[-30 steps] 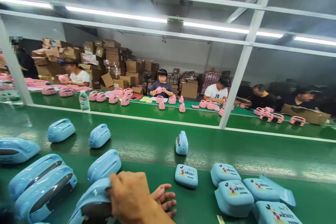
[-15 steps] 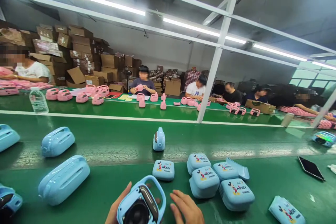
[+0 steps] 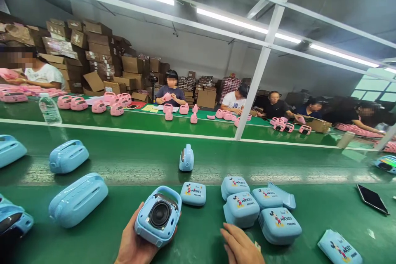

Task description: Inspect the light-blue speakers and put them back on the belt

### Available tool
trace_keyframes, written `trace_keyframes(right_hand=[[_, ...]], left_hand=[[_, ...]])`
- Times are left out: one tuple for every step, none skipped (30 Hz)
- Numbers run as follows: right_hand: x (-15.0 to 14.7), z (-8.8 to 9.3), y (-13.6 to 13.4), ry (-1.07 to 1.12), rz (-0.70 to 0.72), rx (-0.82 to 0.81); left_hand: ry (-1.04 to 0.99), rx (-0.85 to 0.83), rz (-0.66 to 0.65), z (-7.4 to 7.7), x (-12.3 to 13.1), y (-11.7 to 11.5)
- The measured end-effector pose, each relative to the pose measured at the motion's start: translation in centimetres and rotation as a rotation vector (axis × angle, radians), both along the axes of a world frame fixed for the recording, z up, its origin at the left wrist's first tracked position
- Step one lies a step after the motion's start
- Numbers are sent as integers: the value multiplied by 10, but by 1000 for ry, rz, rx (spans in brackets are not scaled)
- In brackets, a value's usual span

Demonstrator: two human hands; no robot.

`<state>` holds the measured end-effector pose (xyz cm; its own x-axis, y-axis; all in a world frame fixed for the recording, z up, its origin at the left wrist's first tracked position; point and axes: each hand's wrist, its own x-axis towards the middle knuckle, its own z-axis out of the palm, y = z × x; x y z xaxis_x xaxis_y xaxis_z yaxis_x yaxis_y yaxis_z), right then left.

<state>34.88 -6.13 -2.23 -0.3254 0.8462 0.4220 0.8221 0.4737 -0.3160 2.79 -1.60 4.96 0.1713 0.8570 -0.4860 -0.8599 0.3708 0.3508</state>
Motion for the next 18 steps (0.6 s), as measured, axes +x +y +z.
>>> trace_keyframes(right_hand=[[-22, 11, 10, 61, -7, -8], [-45, 22, 22, 116, -28, -18], [-65, 33, 35, 137, -42, -35], [-84, 44, 49, 124, -53, -52], [-98, 54, 63, 65, -70, -97], [-110, 63, 77, -30, -86, -169], [-118, 71, 89, -113, -87, -227], [-124, 78, 100, -164, -85, -262], [-127, 82, 109, -203, -78, -287], [-128, 86, 115, -221, -69, -298], [-129, 89, 120, -229, -62, -302], [-128, 90, 124, -242, -57, -309], [-127, 92, 126, -254, -55, -317], [-126, 92, 127, -264, -55, -324], [-126, 93, 128, -272, -57, -332], [-125, 93, 129, -278, -61, -341], [-125, 93, 129, -281, -66, -353], [-125, 94, 130, -282, -71, -366]], left_hand=[[15, 3, 14, 1, 1, 0], [29, 7, 22, 2, 1, 0], [39, 11, 24, 2, 2, 1], [43, 13, 20, 2, 2, 1], [41, 13, 11, 1, 2, 1], [34, 11, -1, 0, 2, 1], [28, 6, -9, -1, 1, 2], [24, -1, -12, -3, 1, 2], [22, -10, -10, -4, 1, 2], [22, -20, -4, -6, 1, 2], [24, -30, 3, -6, 1, 3], [26, -37, 9, -7, 2, 3], [28, -39, 13, -7, 2, 3], [26, -33, 13, -6, 3, 3], [23, -28, 11, -6, 3, 3], [19, -23, 11, -6, 3, 3], [14, -17, 10, -6, 3, 3], [8, -11, 9, -7, 3, 4]])
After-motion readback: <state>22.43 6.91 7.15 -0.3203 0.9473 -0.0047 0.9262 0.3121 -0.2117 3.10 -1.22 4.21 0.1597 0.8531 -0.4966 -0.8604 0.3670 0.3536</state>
